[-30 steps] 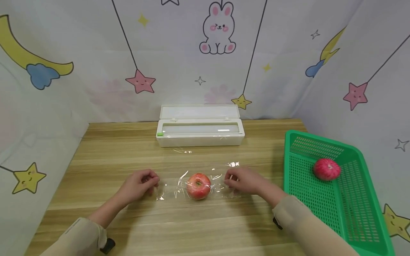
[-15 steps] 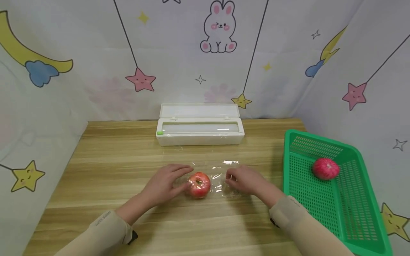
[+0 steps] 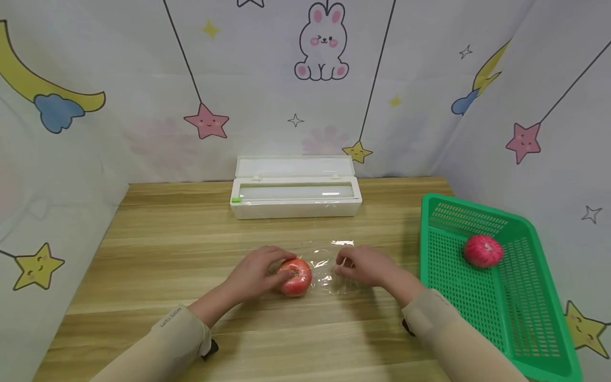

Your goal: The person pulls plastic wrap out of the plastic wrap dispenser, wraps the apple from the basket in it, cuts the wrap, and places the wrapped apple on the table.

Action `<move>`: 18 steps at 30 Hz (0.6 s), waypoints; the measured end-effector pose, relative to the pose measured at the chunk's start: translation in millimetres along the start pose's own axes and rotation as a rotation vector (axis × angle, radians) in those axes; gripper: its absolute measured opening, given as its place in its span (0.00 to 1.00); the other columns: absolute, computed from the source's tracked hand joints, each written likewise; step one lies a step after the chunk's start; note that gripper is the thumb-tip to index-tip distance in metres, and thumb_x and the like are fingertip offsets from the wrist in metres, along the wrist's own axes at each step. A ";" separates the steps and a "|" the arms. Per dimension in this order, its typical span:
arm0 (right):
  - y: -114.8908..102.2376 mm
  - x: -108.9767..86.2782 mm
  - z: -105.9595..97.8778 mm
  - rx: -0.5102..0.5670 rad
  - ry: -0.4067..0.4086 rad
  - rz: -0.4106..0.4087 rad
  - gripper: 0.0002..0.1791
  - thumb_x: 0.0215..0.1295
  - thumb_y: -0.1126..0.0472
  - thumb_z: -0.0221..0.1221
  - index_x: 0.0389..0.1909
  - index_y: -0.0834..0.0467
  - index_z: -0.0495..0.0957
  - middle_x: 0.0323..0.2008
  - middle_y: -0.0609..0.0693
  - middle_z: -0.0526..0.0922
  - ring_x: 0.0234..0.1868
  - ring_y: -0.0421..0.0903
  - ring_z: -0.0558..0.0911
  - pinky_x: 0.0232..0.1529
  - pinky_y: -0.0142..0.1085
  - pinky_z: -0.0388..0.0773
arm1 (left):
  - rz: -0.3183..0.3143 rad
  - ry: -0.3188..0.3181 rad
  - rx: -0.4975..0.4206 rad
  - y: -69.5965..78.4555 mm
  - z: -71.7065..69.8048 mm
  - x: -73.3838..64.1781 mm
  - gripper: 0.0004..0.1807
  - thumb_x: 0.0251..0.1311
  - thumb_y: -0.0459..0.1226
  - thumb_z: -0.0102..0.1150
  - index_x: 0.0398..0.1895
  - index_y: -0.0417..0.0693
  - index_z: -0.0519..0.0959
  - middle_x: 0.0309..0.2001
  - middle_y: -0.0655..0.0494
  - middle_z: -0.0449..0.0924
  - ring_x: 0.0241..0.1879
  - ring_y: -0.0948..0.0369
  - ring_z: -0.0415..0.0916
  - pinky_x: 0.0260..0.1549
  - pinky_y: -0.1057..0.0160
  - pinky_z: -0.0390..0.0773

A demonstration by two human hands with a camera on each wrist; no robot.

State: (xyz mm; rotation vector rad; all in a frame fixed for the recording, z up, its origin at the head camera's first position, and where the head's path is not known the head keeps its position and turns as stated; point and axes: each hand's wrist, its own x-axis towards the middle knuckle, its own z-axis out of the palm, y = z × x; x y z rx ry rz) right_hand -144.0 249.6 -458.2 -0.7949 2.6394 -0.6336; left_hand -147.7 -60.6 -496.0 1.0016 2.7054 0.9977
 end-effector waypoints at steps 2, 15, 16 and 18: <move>0.1 -1.7 -2.4 0.032 -0.010 0.025 0.10 0.73 0.55 0.68 0.44 0.58 0.84 0.34 0.42 0.87 0.37 0.37 0.84 0.41 0.38 0.83 | -0.014 0.003 -0.030 -0.3 0.5 0.7 0.21 0.71 0.48 0.68 0.61 0.49 0.85 0.60 0.52 0.86 0.65 0.49 0.78 0.68 0.45 0.76; -3.7 -17.4 -17.8 0.157 0.003 0.150 0.20 0.74 0.51 0.68 0.55 0.62 0.83 0.44 0.43 0.89 0.48 0.43 0.87 0.52 0.46 0.85 | -0.034 0.013 -0.114 -4.9 3.6 3.9 0.16 0.71 0.46 0.68 0.57 0.50 0.86 0.58 0.54 0.86 0.63 0.53 0.79 0.66 0.48 0.77; -4.2 -18.8 -18.7 0.167 0.012 0.155 0.21 0.73 0.50 0.69 0.56 0.62 0.83 0.44 0.43 0.89 0.48 0.43 0.87 0.53 0.46 0.85 | -0.040 0.011 -0.118 -5.1 3.9 3.9 0.16 0.71 0.46 0.68 0.57 0.51 0.86 0.58 0.54 0.86 0.63 0.53 0.79 0.66 0.48 0.77; -5.0 -21.6 -20.0 0.179 0.028 0.166 0.23 0.73 0.48 0.69 0.57 0.61 0.83 0.45 0.44 0.89 0.49 0.44 0.87 0.55 0.48 0.85 | -0.050 0.006 -0.129 -5.2 4.2 3.7 0.16 0.71 0.46 0.68 0.57 0.51 0.85 0.58 0.55 0.85 0.62 0.53 0.79 0.66 0.48 0.77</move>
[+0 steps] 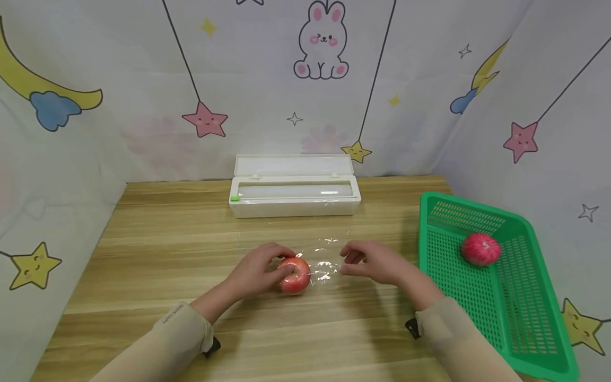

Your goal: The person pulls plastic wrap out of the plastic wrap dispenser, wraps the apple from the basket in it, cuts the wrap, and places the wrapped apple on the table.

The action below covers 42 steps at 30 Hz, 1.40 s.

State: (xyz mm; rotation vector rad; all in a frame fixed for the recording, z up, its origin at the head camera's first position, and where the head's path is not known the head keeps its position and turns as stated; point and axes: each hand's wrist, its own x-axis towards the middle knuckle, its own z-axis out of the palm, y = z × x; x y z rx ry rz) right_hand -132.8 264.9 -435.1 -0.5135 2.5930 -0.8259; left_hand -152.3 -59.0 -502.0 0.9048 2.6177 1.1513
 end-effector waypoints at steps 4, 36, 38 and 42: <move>-5.8 -8.7 -1.2 -0.081 0.083 -0.025 0.23 0.72 0.48 0.69 0.58 0.60 0.83 0.50 0.49 0.89 0.53 0.50 0.87 0.58 0.53 0.84 | -0.012 0.001 -0.018 1.1 0.8 0.3 0.15 0.72 0.45 0.67 0.56 0.52 0.85 0.57 0.55 0.85 0.61 0.54 0.80 0.65 0.47 0.78; -24.2 7.9 119.7 -0.470 0.436 -0.437 0.52 0.60 0.48 0.78 0.78 0.65 0.66 0.74 0.61 0.74 0.73 0.57 0.76 0.73 0.61 0.71 | -0.006 -0.016 -0.161 -4.3 0.7 0.1 0.15 0.74 0.43 0.66 0.59 0.49 0.85 0.53 0.56 0.85 0.54 0.58 0.82 0.55 0.53 0.84; -22.3 9.5 121.7 -0.445 0.446 -0.442 0.51 0.60 0.49 0.77 0.79 0.65 0.66 0.75 0.61 0.73 0.72 0.57 0.76 0.72 0.61 0.71 | -0.007 -0.022 -0.193 -5.4 0.6 1.0 0.14 0.74 0.41 0.65 0.58 0.48 0.85 0.53 0.57 0.86 0.53 0.59 0.82 0.55 0.54 0.84; -18.1 12.7 125.7 -0.405 0.473 -0.448 0.51 0.59 0.51 0.78 0.79 0.64 0.66 0.75 0.61 0.72 0.71 0.59 0.77 0.71 0.61 0.73 | -0.006 -0.026 -0.212 -7.8 -0.1 2.9 0.13 0.74 0.39 0.66 0.57 0.48 0.85 0.52 0.58 0.86 0.52 0.60 0.83 0.53 0.56 0.85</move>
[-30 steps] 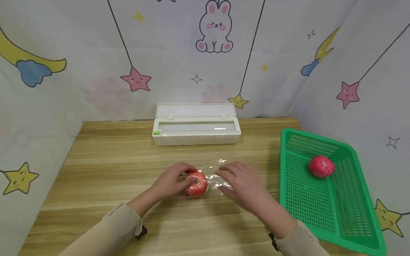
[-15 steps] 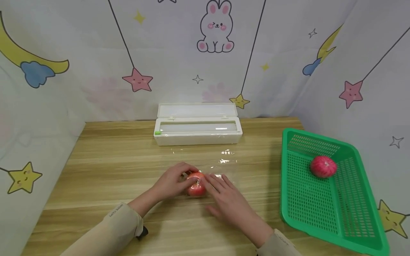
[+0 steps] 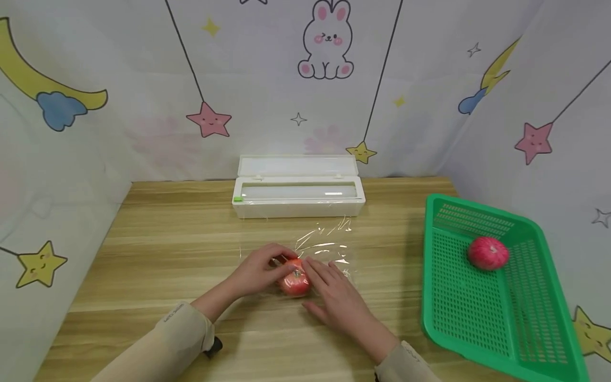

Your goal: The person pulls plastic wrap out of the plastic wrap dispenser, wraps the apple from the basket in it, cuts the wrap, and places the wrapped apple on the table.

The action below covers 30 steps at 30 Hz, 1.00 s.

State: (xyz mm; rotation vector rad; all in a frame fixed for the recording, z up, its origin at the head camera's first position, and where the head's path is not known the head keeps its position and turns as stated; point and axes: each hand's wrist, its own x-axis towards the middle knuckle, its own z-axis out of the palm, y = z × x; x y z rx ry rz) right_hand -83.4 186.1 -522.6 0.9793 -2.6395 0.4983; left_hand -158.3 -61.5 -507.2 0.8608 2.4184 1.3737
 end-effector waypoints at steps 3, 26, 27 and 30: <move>2.1 -0.5 3.5 0.019 0.028 0.004 0.51 0.58 0.51 0.79 0.79 0.63 0.66 0.76 0.61 0.71 0.71 0.60 0.76 0.71 0.62 0.73 | -0.002 0.001 0.021 0.4 -0.9 0.7 0.13 0.74 0.38 0.66 0.57 0.47 0.85 0.51 0.57 0.87 0.52 0.58 0.83 0.53 0.55 0.85; 12.4 7.3 8.8 0.071 0.082 0.000 0.44 0.54 0.55 0.82 0.71 0.62 0.74 0.67 0.58 0.81 0.67 0.57 0.81 0.69 0.60 0.75 | 0.560 0.200 0.797 -5.5 8.6 -48.0 0.36 0.57 0.54 0.79 0.65 0.46 0.83 0.63 0.51 0.84 0.64 0.54 0.80 0.66 0.51 0.78; 13.1 7.6 9.2 0.076 0.074 0.009 0.45 0.54 0.54 0.82 0.71 0.61 0.74 0.66 0.58 0.82 0.66 0.57 0.81 0.69 0.60 0.75 | 0.550 0.197 0.799 -6.3 8.8 -47.8 0.37 0.56 0.54 0.80 0.65 0.47 0.82 0.63 0.51 0.84 0.65 0.54 0.80 0.67 0.51 0.78; 14.6 9.8 8.6 0.101 0.049 0.041 0.44 0.56 0.53 0.81 0.72 0.61 0.74 0.65 0.58 0.83 0.65 0.57 0.82 0.70 0.60 0.74 | 0.522 0.192 0.796 -7.3 7.9 -45.8 0.39 0.55 0.55 0.81 0.67 0.47 0.81 0.64 0.52 0.84 0.66 0.54 0.79 0.67 0.50 0.78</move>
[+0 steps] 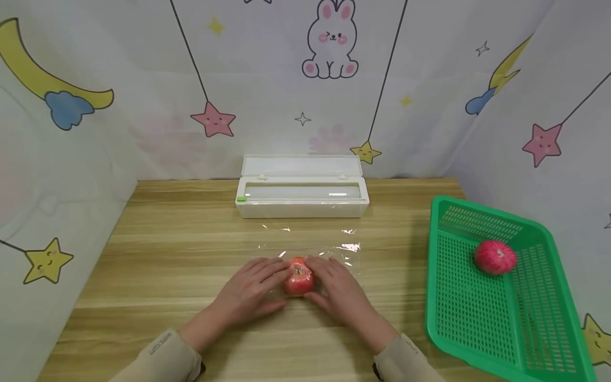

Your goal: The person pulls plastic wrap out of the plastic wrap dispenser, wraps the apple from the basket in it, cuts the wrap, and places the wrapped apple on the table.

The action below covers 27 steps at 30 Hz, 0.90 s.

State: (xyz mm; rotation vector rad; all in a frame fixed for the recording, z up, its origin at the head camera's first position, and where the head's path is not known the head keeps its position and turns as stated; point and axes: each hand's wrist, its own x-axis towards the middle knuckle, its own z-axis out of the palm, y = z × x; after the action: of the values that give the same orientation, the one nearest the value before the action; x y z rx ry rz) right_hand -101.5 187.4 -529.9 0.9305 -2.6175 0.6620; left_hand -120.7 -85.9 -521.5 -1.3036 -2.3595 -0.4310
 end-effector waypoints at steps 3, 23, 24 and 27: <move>0.6 3.2 -2.5 0.024 -0.033 0.037 0.43 0.59 0.52 0.79 0.72 0.60 0.73 0.65 0.56 0.83 0.66 0.56 0.81 0.71 0.58 0.74 | -0.019 -0.013 0.005 -3.2 0.0 2.3 0.41 0.54 0.56 0.81 0.68 0.48 0.81 0.65 0.52 0.83 0.68 0.54 0.78 0.67 0.49 0.77; 9.4 23.3 -12.2 0.180 -0.209 0.220 0.38 0.73 0.51 0.67 0.79 0.59 0.68 0.73 0.59 0.77 0.73 0.62 0.74 0.74 0.61 0.69 | -0.115 -0.100 0.064 -14.2 10.0 21.0 0.52 0.47 0.60 0.84 0.73 0.48 0.74 0.67 0.54 0.81 0.68 0.53 0.77 0.65 0.52 0.77; 9.8 23.8 -12.8 0.181 -0.218 0.228 0.39 0.74 0.50 0.67 0.79 0.60 0.67 0.73 0.60 0.76 0.74 0.63 0.74 0.74 0.62 0.68 | -0.123 -0.100 0.067 -13.6 10.9 21.7 0.52 0.46 0.59 0.85 0.73 0.48 0.74 0.66 0.54 0.81 0.68 0.53 0.77 0.65 0.52 0.78; 11.0 24.9 -14.8 0.157 -0.217 0.232 0.41 0.73 0.49 0.67 0.80 0.63 0.66 0.73 0.62 0.75 0.75 0.65 0.72 0.75 0.63 0.67 | -0.149 -0.099 0.064 -11.8 13.6 23.9 0.49 0.47 0.55 0.86 0.71 0.49 0.75 0.65 0.54 0.82 0.67 0.53 0.77 0.64 0.51 0.78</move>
State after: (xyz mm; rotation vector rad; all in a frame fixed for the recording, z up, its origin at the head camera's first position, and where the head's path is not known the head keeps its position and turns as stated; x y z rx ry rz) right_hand -125.8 189.5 -510.6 0.7862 -2.9313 0.8795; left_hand -144.9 -68.3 -522.4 -1.1488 -2.5416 -0.3388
